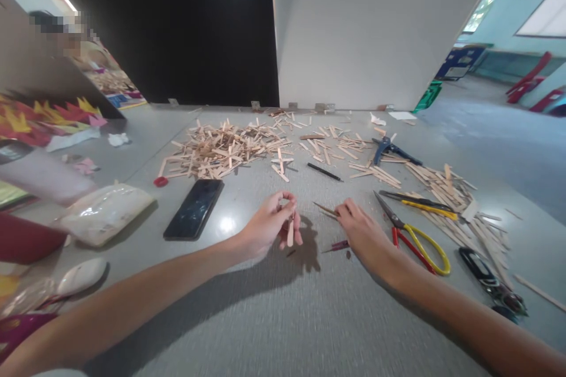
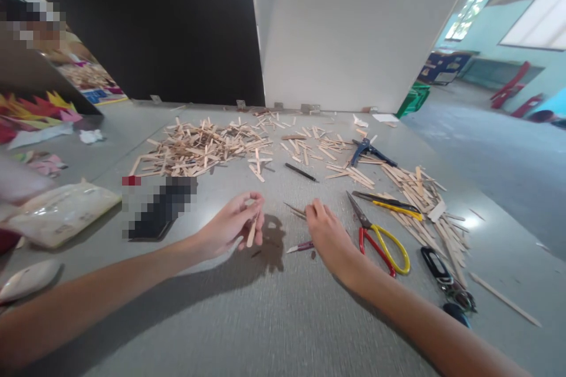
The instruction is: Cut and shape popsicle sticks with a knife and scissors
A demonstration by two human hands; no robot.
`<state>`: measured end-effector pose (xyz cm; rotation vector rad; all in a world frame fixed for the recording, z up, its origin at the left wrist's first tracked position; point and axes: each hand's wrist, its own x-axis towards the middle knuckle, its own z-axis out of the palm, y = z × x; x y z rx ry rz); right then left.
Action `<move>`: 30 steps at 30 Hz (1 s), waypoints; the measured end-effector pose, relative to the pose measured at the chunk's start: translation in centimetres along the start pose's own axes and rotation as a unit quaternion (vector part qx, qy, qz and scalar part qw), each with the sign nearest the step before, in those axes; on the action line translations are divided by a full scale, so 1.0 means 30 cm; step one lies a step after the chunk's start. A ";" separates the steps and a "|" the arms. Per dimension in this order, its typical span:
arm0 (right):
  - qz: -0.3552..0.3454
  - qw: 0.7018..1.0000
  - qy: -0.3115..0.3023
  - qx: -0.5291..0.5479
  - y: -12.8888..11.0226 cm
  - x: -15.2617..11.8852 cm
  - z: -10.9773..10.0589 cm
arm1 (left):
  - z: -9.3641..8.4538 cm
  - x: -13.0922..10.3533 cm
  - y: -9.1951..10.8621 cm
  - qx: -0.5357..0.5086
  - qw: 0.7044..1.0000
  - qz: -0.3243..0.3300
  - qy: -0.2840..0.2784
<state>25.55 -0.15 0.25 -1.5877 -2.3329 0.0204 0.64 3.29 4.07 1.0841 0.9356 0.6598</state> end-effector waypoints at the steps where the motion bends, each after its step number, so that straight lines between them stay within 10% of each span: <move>1: 0.014 1.000 0.014 0.009 -0.003 -0.013 -0.001 | 0.002 -0.003 -0.006 -0.003 1.000 -0.012 0.006; 13: -0.014 0.971 0.188 0.145 -0.094 -0.091 -0.026 | 0.057 -0.030 -0.074 -0.009 0.996 -0.051 -0.070; 30: -0.066 0.946 0.201 0.247 -0.148 -0.145 -0.054 | 0.070 -0.107 -0.056 -0.108 0.969 0.007 -0.223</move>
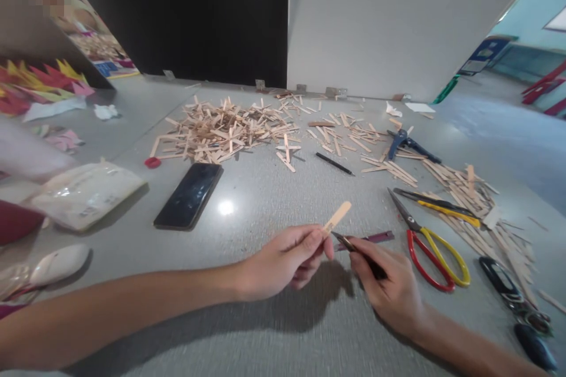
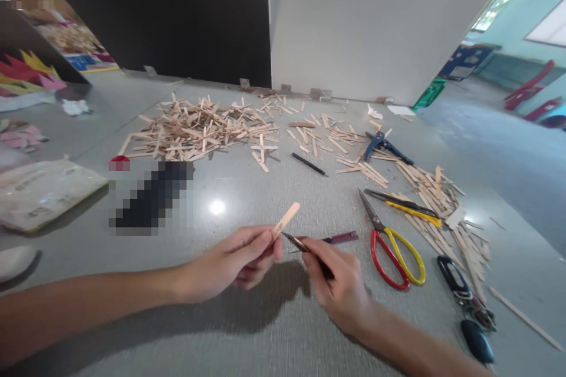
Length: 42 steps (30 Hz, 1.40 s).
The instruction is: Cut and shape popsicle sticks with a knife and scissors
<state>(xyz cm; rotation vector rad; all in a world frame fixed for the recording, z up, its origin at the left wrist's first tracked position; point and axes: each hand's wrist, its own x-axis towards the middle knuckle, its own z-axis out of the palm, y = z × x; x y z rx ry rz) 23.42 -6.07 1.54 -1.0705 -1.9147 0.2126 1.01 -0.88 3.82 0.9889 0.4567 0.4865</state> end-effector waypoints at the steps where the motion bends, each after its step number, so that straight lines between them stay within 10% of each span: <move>1: -0.005 1.000 0.000 0.004 -0.004 0.000 -0.002 | 0.008 -0.003 0.002 -0.009 1.000 -0.004 -0.013; 22: 0.005 1.000 0.004 0.003 -0.011 0.003 -0.008 | 0.009 -0.002 -0.038 -0.124 0.986 -0.025 -0.108; 42: 0.017 0.996 -0.043 0.074 0.014 0.000 -0.001 | -0.051 0.019 -0.064 -0.014 0.993 -0.007 -0.116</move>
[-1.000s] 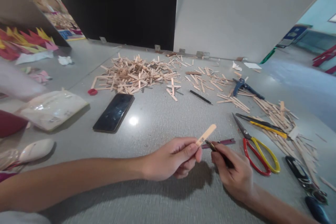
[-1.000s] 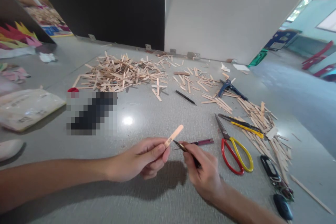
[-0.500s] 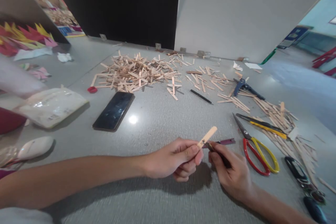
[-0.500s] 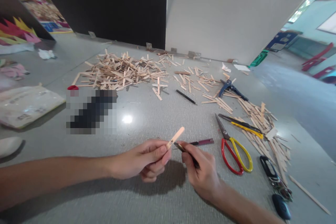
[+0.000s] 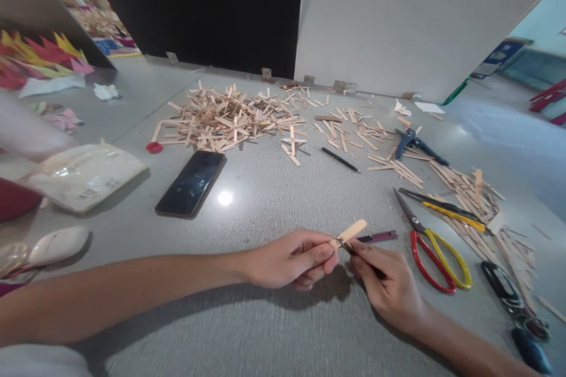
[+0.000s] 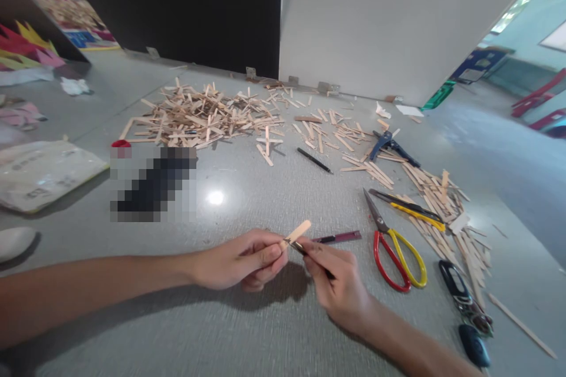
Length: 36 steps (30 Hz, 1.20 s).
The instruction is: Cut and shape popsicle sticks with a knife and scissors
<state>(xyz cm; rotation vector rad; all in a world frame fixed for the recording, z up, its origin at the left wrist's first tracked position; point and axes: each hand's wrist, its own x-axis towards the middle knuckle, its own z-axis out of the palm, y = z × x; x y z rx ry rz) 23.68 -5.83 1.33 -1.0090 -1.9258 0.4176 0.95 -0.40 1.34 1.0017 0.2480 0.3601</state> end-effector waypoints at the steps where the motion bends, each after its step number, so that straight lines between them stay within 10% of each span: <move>1: 0.004 1.000 -0.009 0.002 -0.001 0.004 -0.002 | -0.003 0.000 0.000 0.003 1.000 -0.003 -0.002; 16: 0.068 0.985 -0.142 0.064 0.011 0.052 -0.047 | -0.029 0.004 0.001 0.031 0.998 0.003 -0.058; 28: 0.043 0.998 -0.039 -0.007 0.015 0.023 -0.016 | -0.027 0.010 0.000 0.017 1.000 -0.001 -0.021; 36: 0.032 0.997 -0.073 -0.009 0.022 0.028 -0.022 | -0.037 0.009 0.000 0.036 0.999 -0.012 -0.031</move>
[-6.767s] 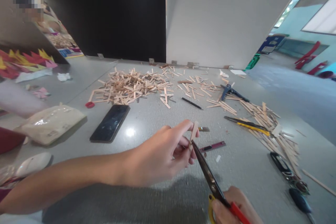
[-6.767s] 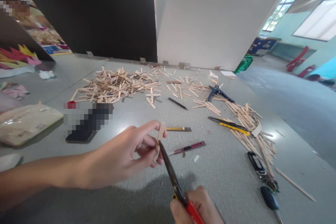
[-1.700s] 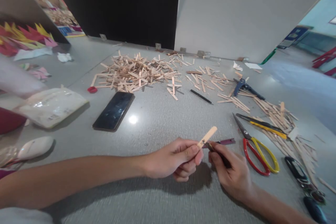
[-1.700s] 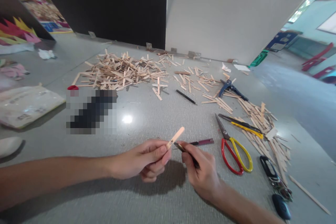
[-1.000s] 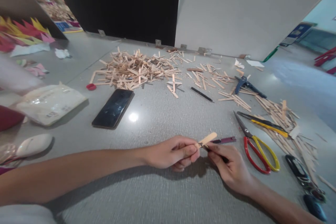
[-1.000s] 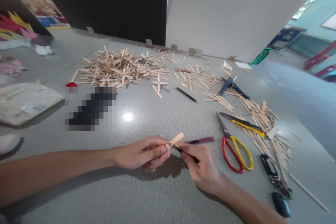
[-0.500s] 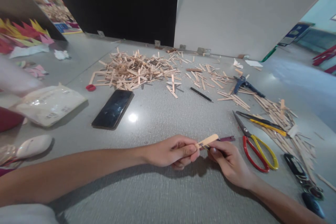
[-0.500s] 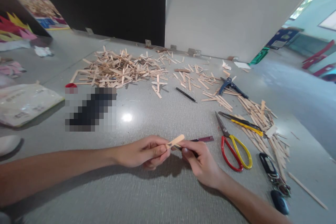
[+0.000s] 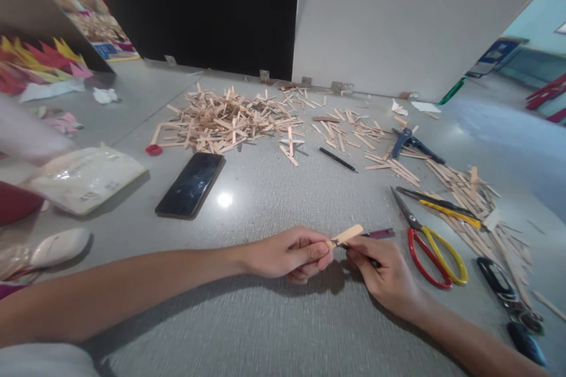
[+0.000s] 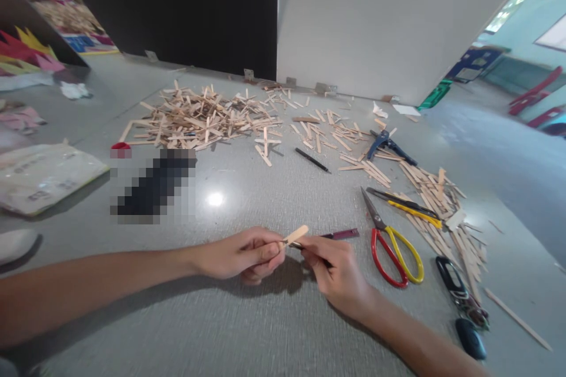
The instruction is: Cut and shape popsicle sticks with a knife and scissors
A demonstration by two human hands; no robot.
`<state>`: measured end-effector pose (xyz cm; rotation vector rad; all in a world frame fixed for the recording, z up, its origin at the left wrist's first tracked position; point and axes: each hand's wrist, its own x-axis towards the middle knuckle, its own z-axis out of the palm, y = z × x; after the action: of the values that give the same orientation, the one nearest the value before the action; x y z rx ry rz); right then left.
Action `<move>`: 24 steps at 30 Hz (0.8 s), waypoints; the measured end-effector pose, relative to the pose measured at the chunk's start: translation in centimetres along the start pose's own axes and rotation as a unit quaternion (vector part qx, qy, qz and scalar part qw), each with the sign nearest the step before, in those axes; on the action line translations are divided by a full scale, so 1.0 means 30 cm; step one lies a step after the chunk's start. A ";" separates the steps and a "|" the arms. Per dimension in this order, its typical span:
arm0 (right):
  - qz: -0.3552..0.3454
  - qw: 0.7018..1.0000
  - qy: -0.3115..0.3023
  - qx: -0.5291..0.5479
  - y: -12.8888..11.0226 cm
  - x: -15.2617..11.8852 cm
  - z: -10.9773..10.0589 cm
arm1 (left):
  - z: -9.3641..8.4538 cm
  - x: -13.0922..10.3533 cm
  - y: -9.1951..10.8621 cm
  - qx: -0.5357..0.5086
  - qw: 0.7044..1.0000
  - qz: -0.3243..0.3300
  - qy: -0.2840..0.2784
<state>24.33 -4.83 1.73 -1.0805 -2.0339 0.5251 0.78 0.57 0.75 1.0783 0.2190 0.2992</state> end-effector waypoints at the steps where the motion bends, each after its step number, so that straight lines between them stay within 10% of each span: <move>1: 0.000 1.000 -0.006 0.000 0.001 0.000 -0.004 | -0.001 -0.001 0.002 0.004 1.000 -0.001 -0.002; 24: 0.087 0.972 -0.150 0.158 0.012 0.049 -0.035 | -0.009 0.003 -0.008 0.004 0.999 0.006 -0.032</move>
<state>24.81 -3.39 2.78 -1.0358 -2.0232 1.1209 0.81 0.72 0.42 1.0949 0.1563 0.2746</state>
